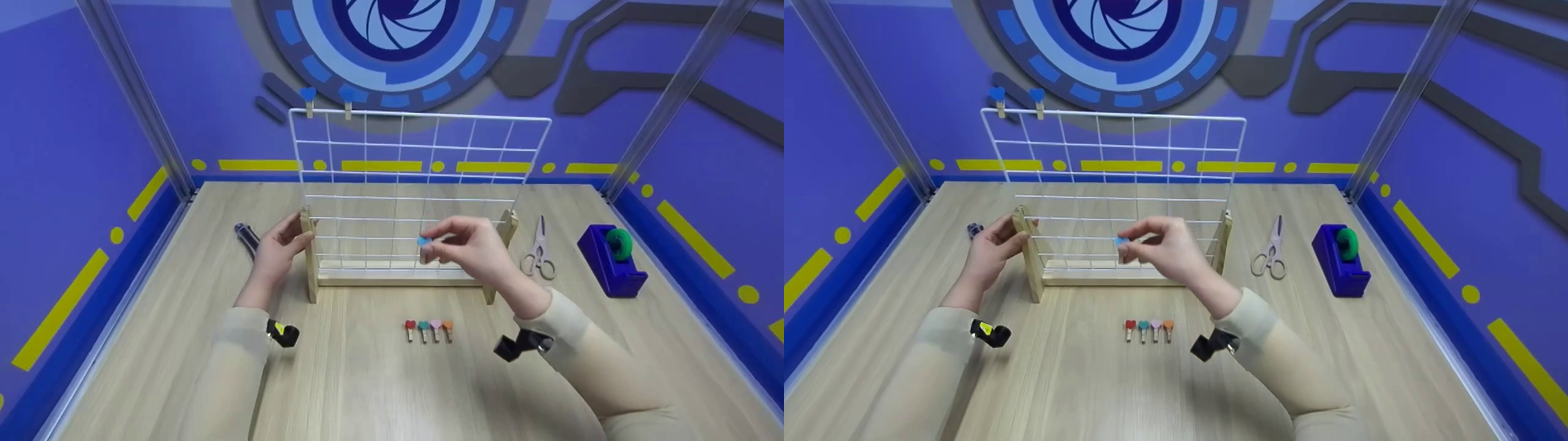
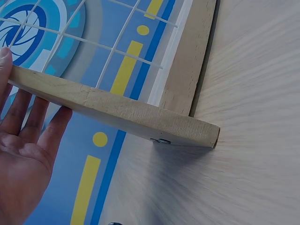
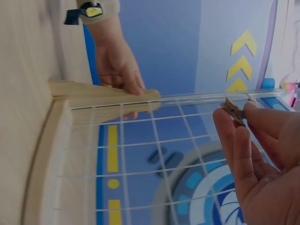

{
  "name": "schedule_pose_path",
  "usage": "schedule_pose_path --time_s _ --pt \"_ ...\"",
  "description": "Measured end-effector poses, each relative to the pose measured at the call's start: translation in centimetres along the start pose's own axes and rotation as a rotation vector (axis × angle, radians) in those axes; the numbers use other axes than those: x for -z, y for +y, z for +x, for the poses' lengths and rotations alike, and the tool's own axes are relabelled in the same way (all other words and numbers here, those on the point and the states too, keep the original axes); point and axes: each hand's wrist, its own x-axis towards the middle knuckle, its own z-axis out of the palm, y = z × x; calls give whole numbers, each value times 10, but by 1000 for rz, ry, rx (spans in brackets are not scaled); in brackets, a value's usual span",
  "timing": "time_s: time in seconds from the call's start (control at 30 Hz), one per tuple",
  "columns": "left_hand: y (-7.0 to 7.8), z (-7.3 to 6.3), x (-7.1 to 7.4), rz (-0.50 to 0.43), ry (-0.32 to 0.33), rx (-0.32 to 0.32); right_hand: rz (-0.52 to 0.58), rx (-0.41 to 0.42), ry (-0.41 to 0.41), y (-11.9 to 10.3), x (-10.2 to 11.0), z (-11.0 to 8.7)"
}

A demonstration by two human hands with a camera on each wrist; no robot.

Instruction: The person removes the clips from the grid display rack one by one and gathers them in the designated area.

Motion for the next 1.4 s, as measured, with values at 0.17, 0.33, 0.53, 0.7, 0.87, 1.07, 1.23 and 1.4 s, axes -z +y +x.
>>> schedule_pose_path --time_s 0.17,0.33,0.53,0.7,0.87,1.07,1.23,1.4 --pt "-2 0 0 -12 -6 -1 0 -35 -36 27 -6 -19" --pt "-1 -1 0 -2 -4 -7 26 -103 -75 52 -17 -35" --pt "-1 -2 0 -8 2 -12 94 -166 -118 77 -34 -52" --pt "-1 -2 0 1 5 -4 141 -245 -186 94 -51 -66" --pt "-1 -2 0 -1 10 8 186 -291 -218 109 -68 -77" --pt "-1 -1 0 3 14 4 141 -283 -232 122 -79 -84" --pt "-1 -2 -1 2 18 -6 -7 -250 -214 125 -82 -85" --pt "-2 -1 -1 -25 25 -13 -145 -208 -182 125 -85 -85"
